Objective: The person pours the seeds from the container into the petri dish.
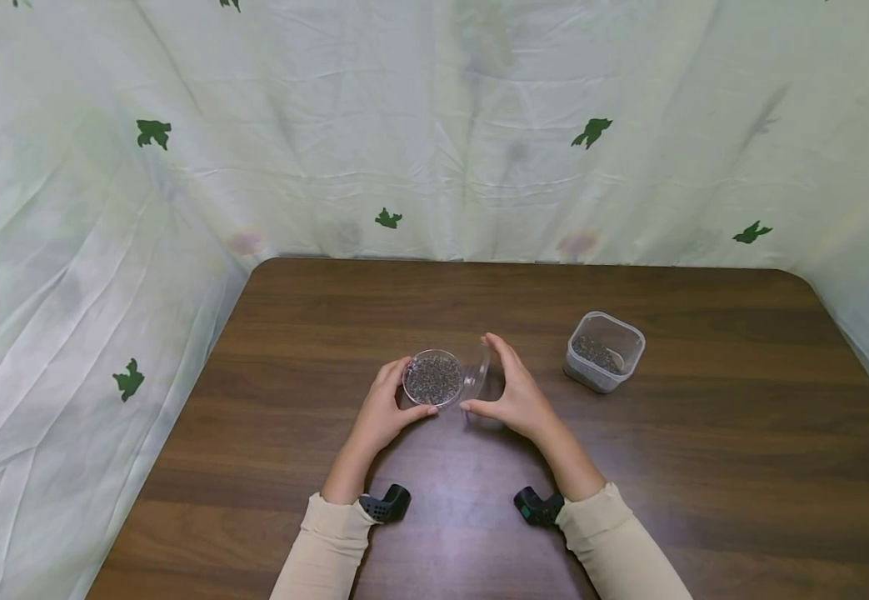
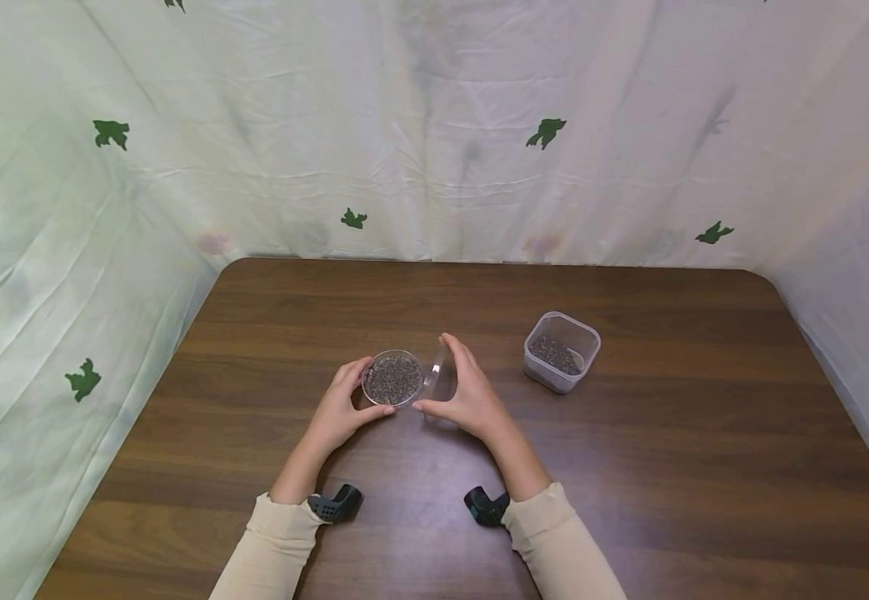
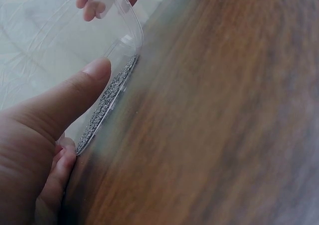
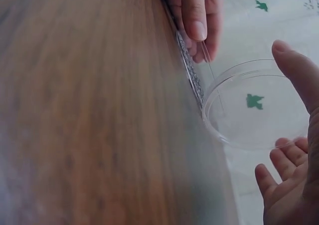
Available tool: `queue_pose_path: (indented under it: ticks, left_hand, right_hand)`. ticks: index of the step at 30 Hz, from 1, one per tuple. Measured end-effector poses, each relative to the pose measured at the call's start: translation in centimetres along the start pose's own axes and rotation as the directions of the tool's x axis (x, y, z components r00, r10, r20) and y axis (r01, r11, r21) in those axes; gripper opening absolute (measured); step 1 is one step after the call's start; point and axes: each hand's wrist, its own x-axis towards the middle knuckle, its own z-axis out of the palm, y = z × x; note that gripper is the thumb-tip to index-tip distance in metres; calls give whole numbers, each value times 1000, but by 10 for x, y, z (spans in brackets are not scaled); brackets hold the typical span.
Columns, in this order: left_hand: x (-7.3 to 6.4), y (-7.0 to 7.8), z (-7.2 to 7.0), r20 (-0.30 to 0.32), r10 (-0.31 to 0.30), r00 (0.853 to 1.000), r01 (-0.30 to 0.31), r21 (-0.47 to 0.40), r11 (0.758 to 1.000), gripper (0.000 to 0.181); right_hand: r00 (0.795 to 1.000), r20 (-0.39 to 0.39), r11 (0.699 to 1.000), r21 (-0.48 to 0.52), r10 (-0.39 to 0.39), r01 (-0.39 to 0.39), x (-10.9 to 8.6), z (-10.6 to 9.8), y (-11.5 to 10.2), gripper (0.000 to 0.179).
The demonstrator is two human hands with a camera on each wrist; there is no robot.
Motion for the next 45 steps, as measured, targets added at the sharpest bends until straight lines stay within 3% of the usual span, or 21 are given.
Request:
queue_pose_path:
  ticks: [12,19,29,38,45]
  left_hand:
    - [-1,0,-1,0,1,1000,-1,-9,1000,87]
    - [-1,1,-1,5,-11,1000,11,-2,1000,87]
    - [-1,1,-1,11,-15,1000,15,-2,1000,88]
    - [-1,2,-1,20,-23,1000,23,-3,1000,88]
    - [-1,0,-1,16,-14,1000,14,5,1000,88]
  right_hand:
    - [999,-6,994,106,34,-33,4,6,5,98]
    - [1000,6,986,165,8,-9,6,8,9,97]
    - [995,90,969,236,51,-72,11,8,11,101]
    - [991,129,963,259,39,-72,15,10,13,104]
    - [986,161,962,261,40,-82,14,5,-3,104]
